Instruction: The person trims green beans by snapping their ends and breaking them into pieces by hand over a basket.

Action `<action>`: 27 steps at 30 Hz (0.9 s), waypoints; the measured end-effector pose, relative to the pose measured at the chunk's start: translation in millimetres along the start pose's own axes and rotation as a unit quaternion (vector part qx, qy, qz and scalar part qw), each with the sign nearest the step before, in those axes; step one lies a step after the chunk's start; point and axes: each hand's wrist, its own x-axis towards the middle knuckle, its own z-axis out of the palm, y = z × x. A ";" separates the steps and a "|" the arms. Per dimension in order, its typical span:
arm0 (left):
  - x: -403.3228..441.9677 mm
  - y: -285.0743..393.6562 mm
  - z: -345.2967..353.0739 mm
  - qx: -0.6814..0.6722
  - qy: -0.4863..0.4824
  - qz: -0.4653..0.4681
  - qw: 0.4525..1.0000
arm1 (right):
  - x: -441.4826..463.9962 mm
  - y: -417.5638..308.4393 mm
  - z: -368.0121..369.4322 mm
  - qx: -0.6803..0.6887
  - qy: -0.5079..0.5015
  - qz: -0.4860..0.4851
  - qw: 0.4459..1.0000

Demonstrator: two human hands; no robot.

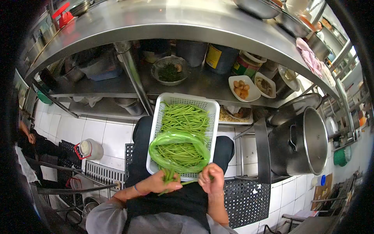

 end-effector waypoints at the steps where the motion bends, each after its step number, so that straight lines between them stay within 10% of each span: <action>1: -0.3 -1.4 -2.8 -0.062 -0.014 -0.003 0.998 | -2.4 -4.4 -6.5 0.041 -0.014 0.014 0.999; 8: -8.9 25.6 -20.7 -0.130 0.141 0.037 0.981 | -11.6 -8.4 -13.7 0.032 -0.018 0.017 0.999; 15: 38.7 136.0 -43.9 0.353 0.316 0.406 0.782 | -20.7 -2.5 -7.0 0.009 -0.011 0.053 0.998; 20: 98.4 125.2 -74.9 0.601 0.179 0.342 0.700 | -29.7 7.2 8.7 -0.016 0.005 0.050 0.999; 27: 51.4 128.2 -58.1 0.549 0.182 0.298 0.759 | -36.6 6.5 -8.1 -0.011 0.076 0.069 0.995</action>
